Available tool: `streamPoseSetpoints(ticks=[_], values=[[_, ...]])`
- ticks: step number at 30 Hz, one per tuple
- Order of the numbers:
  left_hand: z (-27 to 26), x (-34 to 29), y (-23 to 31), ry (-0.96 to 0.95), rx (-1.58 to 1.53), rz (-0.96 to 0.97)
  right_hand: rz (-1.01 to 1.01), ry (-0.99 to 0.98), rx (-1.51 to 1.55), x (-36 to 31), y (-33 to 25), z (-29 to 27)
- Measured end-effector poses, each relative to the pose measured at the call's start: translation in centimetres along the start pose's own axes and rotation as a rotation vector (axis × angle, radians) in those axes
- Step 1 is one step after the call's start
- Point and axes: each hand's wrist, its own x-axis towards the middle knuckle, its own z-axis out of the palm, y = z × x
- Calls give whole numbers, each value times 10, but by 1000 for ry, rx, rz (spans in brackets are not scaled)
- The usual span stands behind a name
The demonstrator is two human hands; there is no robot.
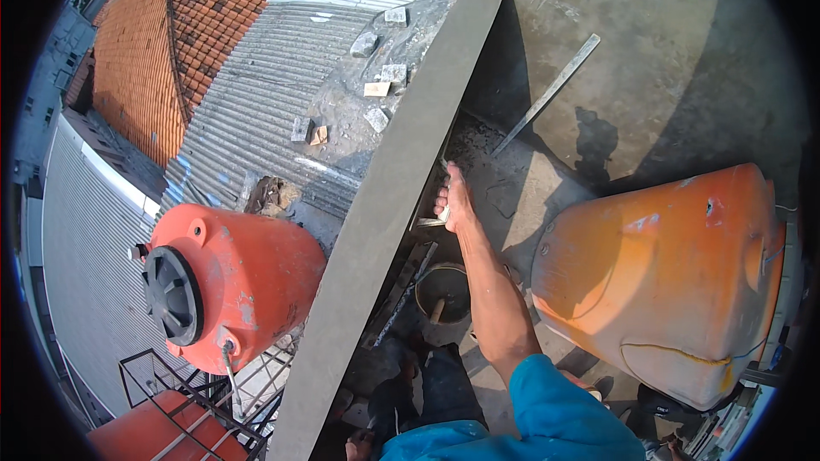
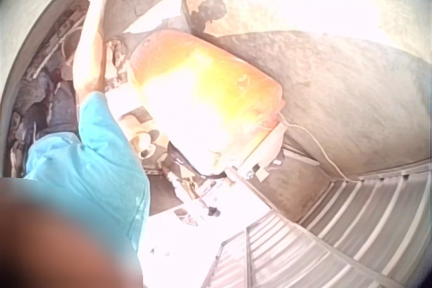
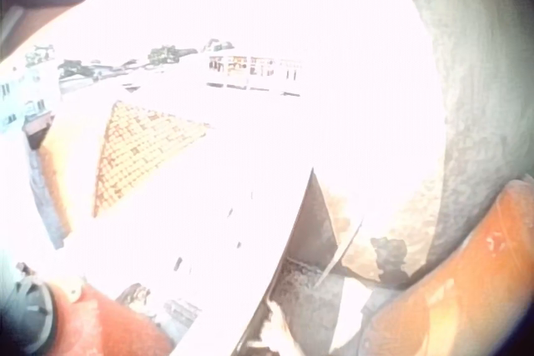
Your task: Applying and smoothing plaster or cement on the top edge of a concrete wall using a hand trowel.
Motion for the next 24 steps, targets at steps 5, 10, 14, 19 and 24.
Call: streamPoseSetpoints(ticks=[5, 10, 14, 19, 24], values=[[0, 12, 19, -21, 0, -1, -30, -11, 100, 12, -35, -14], [-3, -2, 9, -25, 44, 39, -192, -81, 105, 33, -129, 18], [1, -1, 48, -86, 171, -1, -125, -1, -14, 43, -103, 13], [8, 11, 124, -174, 118, 4, 26, 24, 47, 51, -44, -11], [-2, 17, 149, -235, 85, 69, -161, -112, 170, 60, -153, 13]])
